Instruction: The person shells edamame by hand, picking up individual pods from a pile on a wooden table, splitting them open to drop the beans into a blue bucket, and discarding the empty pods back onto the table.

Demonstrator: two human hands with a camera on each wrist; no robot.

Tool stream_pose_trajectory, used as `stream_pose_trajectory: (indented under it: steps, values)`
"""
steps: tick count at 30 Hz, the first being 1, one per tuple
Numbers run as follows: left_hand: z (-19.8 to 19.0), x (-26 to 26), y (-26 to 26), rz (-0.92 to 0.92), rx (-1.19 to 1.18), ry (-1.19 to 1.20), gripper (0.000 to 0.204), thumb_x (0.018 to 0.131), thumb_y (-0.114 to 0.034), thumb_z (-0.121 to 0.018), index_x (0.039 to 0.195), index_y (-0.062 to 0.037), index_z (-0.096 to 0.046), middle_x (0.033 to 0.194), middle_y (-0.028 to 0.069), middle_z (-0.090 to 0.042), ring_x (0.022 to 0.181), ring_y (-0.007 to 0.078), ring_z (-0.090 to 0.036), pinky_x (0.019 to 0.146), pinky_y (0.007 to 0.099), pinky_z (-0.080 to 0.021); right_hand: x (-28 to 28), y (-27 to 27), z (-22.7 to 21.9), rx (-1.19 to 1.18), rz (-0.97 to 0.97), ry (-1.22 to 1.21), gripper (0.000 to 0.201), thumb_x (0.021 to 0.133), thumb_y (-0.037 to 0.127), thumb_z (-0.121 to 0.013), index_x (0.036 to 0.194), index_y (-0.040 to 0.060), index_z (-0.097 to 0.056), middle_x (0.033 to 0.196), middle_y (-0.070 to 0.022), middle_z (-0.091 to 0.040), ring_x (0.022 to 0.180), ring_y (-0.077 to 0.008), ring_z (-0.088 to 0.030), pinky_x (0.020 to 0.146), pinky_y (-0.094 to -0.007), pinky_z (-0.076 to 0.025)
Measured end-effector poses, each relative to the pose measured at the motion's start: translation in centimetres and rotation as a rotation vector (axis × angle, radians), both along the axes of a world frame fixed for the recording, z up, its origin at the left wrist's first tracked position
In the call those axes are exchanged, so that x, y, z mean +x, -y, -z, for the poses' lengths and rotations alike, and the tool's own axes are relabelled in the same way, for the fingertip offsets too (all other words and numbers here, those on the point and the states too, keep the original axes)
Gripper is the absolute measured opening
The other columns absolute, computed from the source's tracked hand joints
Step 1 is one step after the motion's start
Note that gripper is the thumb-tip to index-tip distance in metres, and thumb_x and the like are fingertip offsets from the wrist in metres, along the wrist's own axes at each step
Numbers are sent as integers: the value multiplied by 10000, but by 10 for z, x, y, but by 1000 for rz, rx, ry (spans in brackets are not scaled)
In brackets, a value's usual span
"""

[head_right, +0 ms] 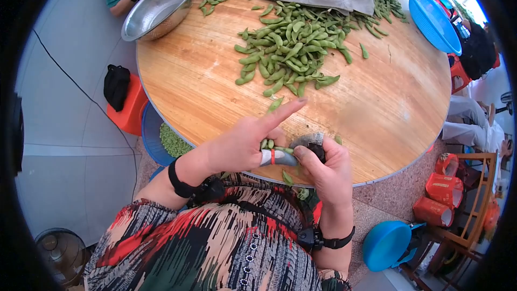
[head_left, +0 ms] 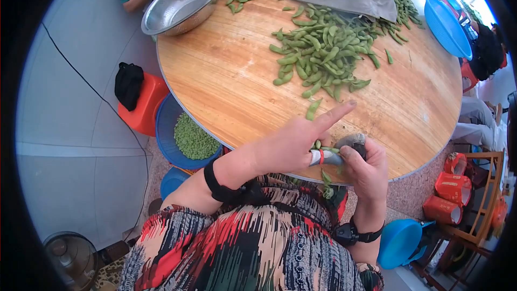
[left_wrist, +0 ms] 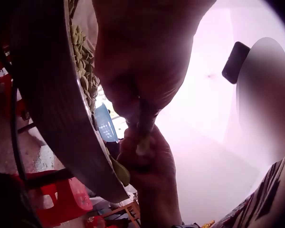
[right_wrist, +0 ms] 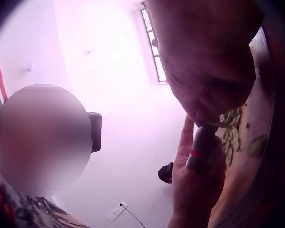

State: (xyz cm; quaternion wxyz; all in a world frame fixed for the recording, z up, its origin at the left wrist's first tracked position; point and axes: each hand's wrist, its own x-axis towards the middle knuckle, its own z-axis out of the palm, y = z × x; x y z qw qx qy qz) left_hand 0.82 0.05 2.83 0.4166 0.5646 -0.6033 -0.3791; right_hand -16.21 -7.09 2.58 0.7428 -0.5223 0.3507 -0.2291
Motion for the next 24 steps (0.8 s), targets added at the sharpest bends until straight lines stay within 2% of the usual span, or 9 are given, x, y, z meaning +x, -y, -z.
stream_pose_trajectory:
  steps: [2,5,7,9,11,13,15,22,24]
  values:
    - [-2,8,0,142,-181,53,538,746,-106,-675,1258,-136,-510,648,53,-567,539,198,-542,519,276,-419,-1,0,4,75,-28,61,77,820,82,-606,848,11,-600,566,59,-479,449,-7,-372,406,-161,-285]
    - [10,14,1,333,-453,-68,405,732,-92,-679,1128,-150,-617,654,51,-575,551,192,-554,508,272,-418,-1,-5,20,537,-169,366,59,824,74,-586,839,22,-564,540,59,-452,411,-11,-361,351,-151,-259]
    - [19,12,1,307,-474,-99,306,745,-74,-681,1046,-107,-635,678,20,-579,581,108,-535,530,244,-411,6,-9,25,692,-141,526,60,840,89,-568,843,37,-539,531,57,-433,383,-15,-341,314,-143,-229]
    - [23,5,-4,104,-144,-557,184,768,-66,-679,943,-63,-621,717,-8,-569,653,46,-506,569,222,-407,10,-9,14,636,-40,391,64,846,97,-573,851,38,-550,548,55,-445,394,-11,-333,333,-147,-235]
    - [15,10,-5,53,74,-624,119,788,-69,-672,870,-49,-589,750,-25,-551,710,25,-487,599,209,-401,15,-6,3,273,73,178,67,850,110,-579,861,47,-556,578,57,-455,402,-4,-314,352,-152,-229]
    - [12,11,-5,-99,-38,-249,140,777,-78,-675,865,-44,-573,730,0,-551,680,59,-495,589,227,-407,14,-3,1,146,48,96,71,845,100,-593,862,33,-574,619,44,-495,472,-3,-374,420,-163,-290]
    - [12,10,-5,-126,-55,-161,150,766,-76,-675,864,-38,-569,728,28,-550,658,101,-509,585,243,-412,19,-4,1,-246,86,-68,72,839,78,-596,847,7,-587,663,26,-538,565,-20,-440,503,-181,-352]
    - [12,10,-7,-180,-250,270,186,692,11,-616,869,-13,-563,765,138,-538,697,317,-551,597,348,-455,27,-8,0,-386,70,-167,69,814,53,-610,808,-14,-593,667,5,-561,611,-49,-474,548,-215,-387]
    - [14,8,-9,-183,-268,310,196,683,28,-595,873,-12,-566,768,141,-539,710,321,-555,603,357,-458,32,-11,-1,-653,97,-256,73,794,49,-625,781,-13,-590,632,-32,-559,577,-67,-478,526,-240,-393]
